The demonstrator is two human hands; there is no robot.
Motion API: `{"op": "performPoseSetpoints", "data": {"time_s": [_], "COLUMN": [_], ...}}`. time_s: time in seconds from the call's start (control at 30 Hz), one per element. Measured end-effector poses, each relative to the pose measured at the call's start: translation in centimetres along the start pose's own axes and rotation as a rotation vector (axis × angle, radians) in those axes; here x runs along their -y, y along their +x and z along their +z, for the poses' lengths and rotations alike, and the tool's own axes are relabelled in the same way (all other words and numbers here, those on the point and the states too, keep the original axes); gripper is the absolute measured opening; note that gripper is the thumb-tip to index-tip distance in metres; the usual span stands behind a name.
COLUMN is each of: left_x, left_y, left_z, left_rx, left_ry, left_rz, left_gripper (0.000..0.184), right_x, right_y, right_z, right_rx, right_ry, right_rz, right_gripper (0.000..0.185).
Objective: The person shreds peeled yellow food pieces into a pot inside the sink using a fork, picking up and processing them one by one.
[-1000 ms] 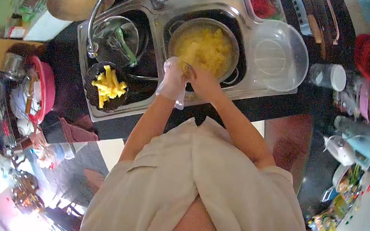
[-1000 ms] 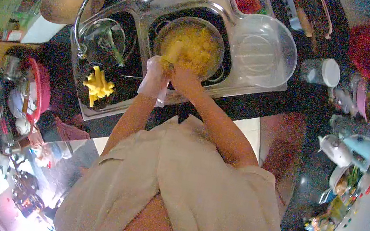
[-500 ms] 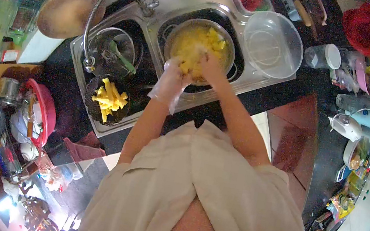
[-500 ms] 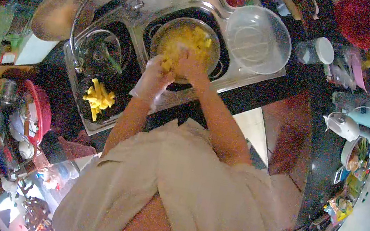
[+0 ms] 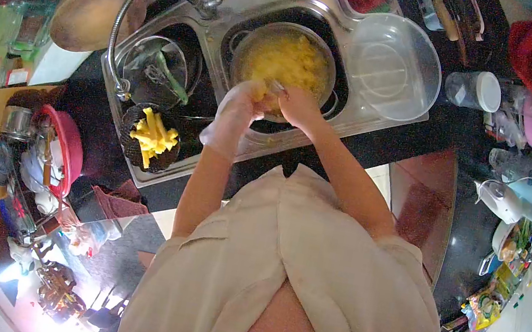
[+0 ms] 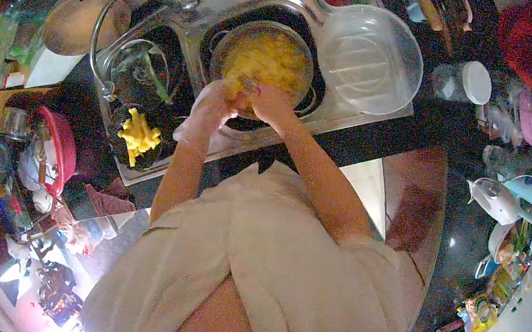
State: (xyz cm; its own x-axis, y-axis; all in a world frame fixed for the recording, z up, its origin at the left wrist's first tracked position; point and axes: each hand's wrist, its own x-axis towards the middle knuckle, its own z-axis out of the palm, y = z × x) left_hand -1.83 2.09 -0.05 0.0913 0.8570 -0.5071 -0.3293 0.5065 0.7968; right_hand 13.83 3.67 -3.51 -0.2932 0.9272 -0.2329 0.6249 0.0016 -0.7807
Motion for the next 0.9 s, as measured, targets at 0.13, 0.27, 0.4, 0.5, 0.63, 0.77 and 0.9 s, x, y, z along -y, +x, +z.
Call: {"op": "performPoseSetpoints", "data": {"time_s": [0.13, 0.27, 0.4, 0.5, 0.63, 0.77, 0.9], "left_x": [0.1, 0.2, -1.5, 0.5, 1.4, 4.0, -0.1], "left_y": [0.2, 1.1, 1.1, 1.6, 2.1, 3.0, 0.7], "left_z": [-0.6, 0.1, 0.3, -1.5, -1.5, -3.1, 0.0], "left_rx": [-0.171, -0.239, -0.265, -0.176, -0.177, -0.085, -0.383], "left_ry": [-0.093, -0.324, -0.383, -0.124, -0.194, 0.257, 0.024], "left_rz": [-0.285, -0.135, -0.245, -0.298, -0.233, 0.18, -0.309], "left_gripper": [0.021, 0.025, 0.017, 0.014, 0.012, 0.01, 0.007], "right_x": [-2.3, -0.9, -0.6, -0.1, 2.0, 1.5, -2.4], "right_y": [2.1, 1.7, 1.4, 1.1, 0.6, 1.2, 3.8], "right_z": [-1.2, -2.4, -1.2, -1.0, 0.0, 1.2, 2.9], "right_rx": [-0.009, 0.074, 0.015, 0.04, 0.039, 0.039, -0.003], "right_ry": [-0.195, -0.002, 0.072, 0.208, 0.05, -0.012, -0.145], "right_rz": [0.17, 0.218, 0.162, 0.224, 0.021, -0.096, -0.05], "right_gripper": [0.044, 0.045, 0.04, 0.032, 0.028, 0.026, 0.034]}}
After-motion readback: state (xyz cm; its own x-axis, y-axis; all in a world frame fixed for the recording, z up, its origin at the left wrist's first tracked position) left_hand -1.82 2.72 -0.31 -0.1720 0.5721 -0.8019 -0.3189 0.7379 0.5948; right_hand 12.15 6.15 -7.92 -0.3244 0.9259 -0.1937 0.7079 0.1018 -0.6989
